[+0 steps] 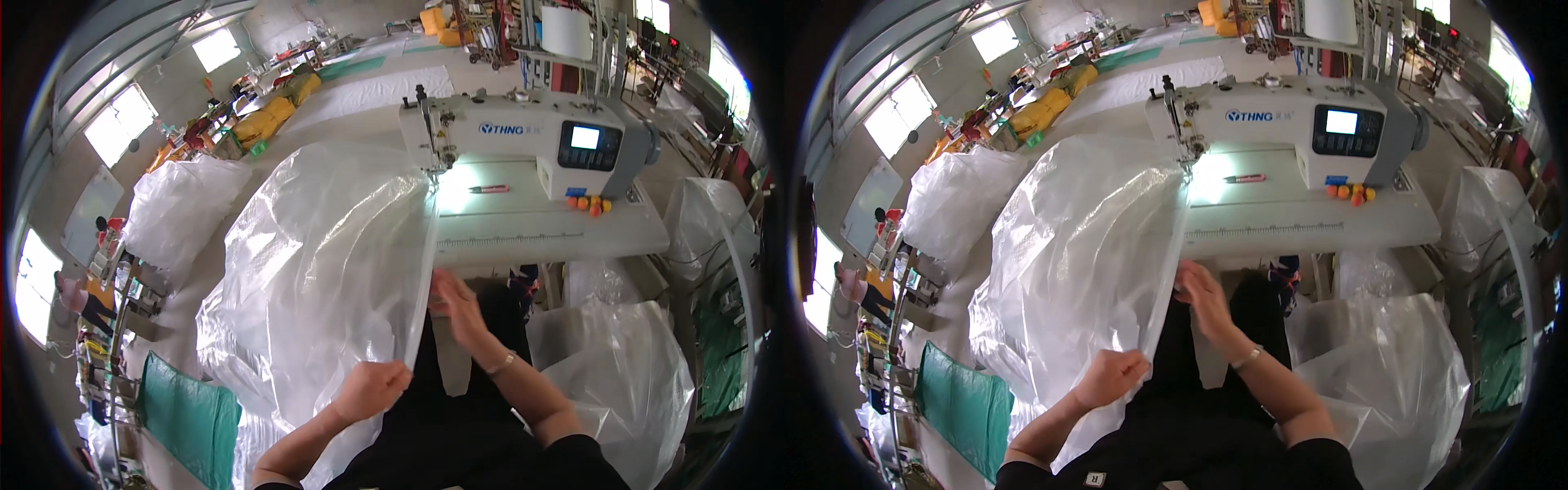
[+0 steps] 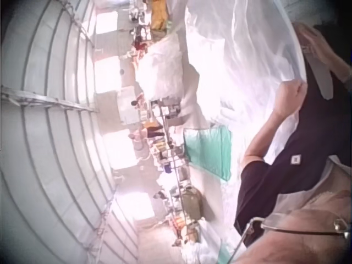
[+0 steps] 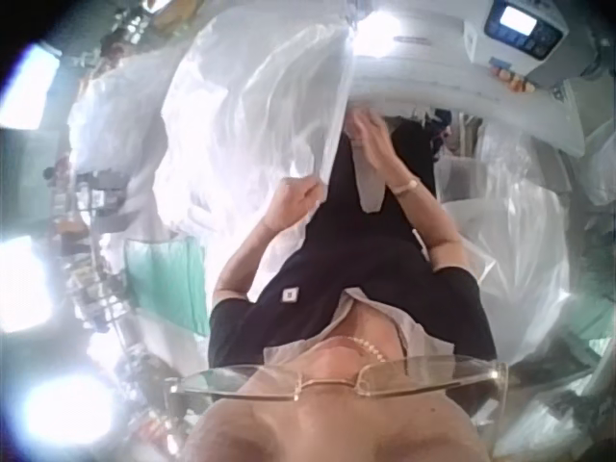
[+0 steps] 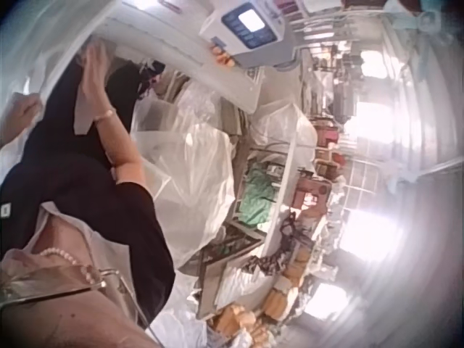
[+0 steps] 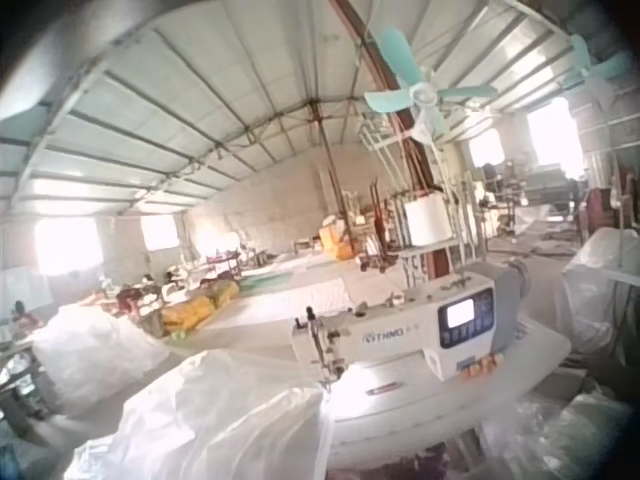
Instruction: The person aligns and sews a large white plastic sheet using an industrial sewing machine. They repeatedly fold and guide the material through the machine, then cut the thread and re-thread the needle to continue.
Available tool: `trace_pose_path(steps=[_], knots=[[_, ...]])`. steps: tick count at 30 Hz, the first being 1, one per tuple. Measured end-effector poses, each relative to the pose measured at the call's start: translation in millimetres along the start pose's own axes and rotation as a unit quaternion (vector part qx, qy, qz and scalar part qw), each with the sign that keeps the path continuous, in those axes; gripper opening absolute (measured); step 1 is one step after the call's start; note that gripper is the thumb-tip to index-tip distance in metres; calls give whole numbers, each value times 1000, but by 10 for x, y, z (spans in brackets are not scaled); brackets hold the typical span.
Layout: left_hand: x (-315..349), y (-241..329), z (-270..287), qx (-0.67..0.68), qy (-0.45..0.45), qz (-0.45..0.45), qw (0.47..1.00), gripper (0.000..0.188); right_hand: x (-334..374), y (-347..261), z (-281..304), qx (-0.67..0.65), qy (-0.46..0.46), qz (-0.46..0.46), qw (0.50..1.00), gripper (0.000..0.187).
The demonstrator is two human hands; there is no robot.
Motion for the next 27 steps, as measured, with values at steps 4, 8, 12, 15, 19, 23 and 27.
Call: trace_pose_path(steps=[4,8,12,15,19,23,27], knots=[[-164,191,-314,-17,-48,-141,989,20,-200,461,-465,115,-96,141,979,16],[-13,-40,-348,10,-48,-128,991,20,47,684,-366,460,-135,245,843,17],[-13,-117,-409,53,-51,-141,987,17,-404,-576,718,420,296,116,850,26],[-75,-72,-373,77,-43,-173,981,12,-801,-1321,519,625,359,184,669,30],[-31,-101,-311,73,-38,-209,974,10,-1322,-1317,634,719,344,93,596,24],[-85,-183,-189,119,-11,-209,971,8,-1558,-1136,561,802,306,14,513,20],[-118,-307,-151,144,5,-202,969,11,-1532,-1089,452,815,264,-29,514,19]])
Point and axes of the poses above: each hand's wrist, its own x-axis away from the middle knuckle, its own z-axis out of the back of the hand, y = z × x, the point moved 9 cm from there along -x, towards the middle knuckle, and after that the axes turned 11 degrees about -z, right-handed, at the moved point
